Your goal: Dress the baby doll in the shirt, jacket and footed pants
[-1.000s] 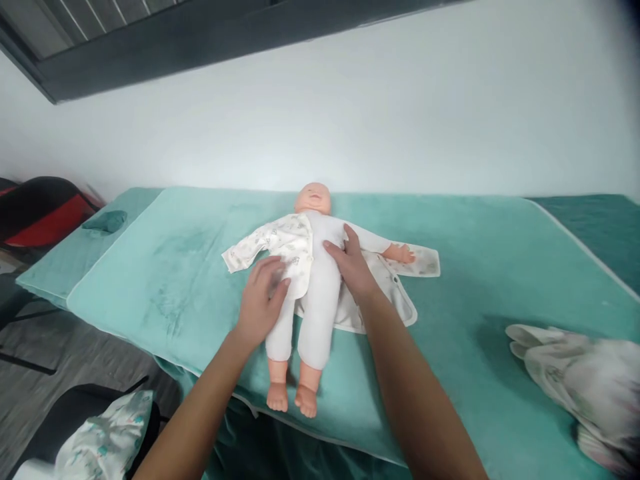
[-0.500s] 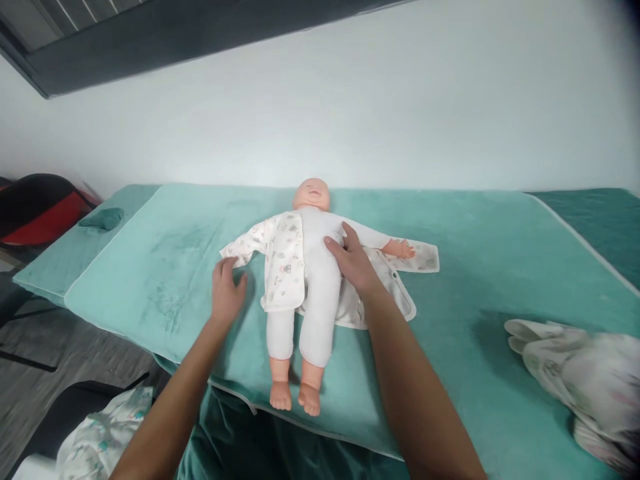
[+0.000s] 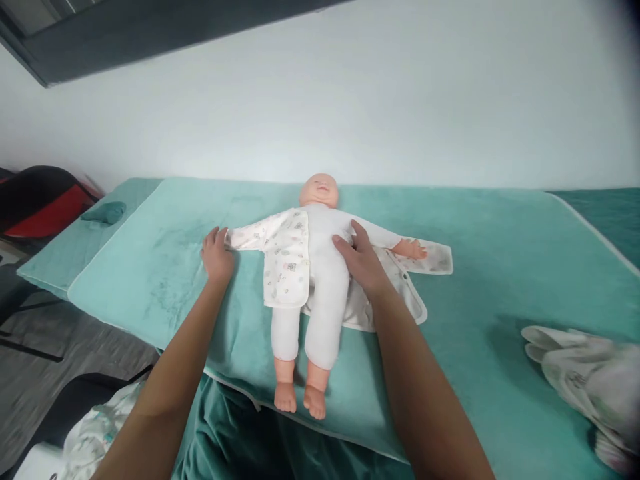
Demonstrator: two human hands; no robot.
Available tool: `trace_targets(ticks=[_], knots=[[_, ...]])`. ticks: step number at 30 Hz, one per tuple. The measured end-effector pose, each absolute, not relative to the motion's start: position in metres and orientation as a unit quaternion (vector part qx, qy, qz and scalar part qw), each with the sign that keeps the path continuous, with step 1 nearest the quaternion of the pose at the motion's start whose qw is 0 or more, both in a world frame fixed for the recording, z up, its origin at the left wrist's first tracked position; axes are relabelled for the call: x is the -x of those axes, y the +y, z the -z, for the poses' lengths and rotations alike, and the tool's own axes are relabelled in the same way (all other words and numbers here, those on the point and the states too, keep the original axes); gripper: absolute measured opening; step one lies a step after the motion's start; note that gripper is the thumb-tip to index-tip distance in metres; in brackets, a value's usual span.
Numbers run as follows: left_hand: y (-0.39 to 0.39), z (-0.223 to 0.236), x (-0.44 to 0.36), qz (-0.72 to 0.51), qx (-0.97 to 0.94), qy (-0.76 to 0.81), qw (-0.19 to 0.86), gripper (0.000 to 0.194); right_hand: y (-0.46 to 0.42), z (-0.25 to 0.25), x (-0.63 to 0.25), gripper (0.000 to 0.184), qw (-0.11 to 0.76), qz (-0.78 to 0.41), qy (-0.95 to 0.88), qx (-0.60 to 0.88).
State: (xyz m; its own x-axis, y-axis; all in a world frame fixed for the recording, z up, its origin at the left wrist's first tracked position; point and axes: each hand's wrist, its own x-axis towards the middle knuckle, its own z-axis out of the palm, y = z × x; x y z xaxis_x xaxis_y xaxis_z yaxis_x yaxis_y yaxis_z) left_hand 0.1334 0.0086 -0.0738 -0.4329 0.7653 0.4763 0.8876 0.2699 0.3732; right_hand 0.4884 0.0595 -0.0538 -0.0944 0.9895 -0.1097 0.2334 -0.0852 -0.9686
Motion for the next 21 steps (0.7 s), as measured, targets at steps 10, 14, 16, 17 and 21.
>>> trace_targets(ticks=[10,14,16,17,21], knots=[[-0.027,0.069,-0.175,0.345,0.64,-0.685,0.053,0.035,0.058,0.049,-0.49,0.101,0.369,-0.481,-0.565,0.56],[-0.052,0.071,-0.215,0.357,0.66,-0.653,-0.099,0.027,0.056,0.046,-0.49,0.097,0.366,-0.478,-0.567,0.562],[-0.063,0.072,-0.231,0.383,0.66,-0.629,-0.149,0.026,0.055,0.044,-0.49,0.097,0.363,-0.475,-0.569,0.565],[-0.069,0.072,-0.237,0.397,0.656,-0.619,-0.169,0.026,0.055,0.043,-0.49,0.097,0.361,-0.474,-0.57,0.566],[-0.097,0.07,-0.247,0.419,0.642,-0.596,-0.24,0.03,0.053,0.04,-0.49,0.099,0.354,-0.476,-0.573,0.565]])
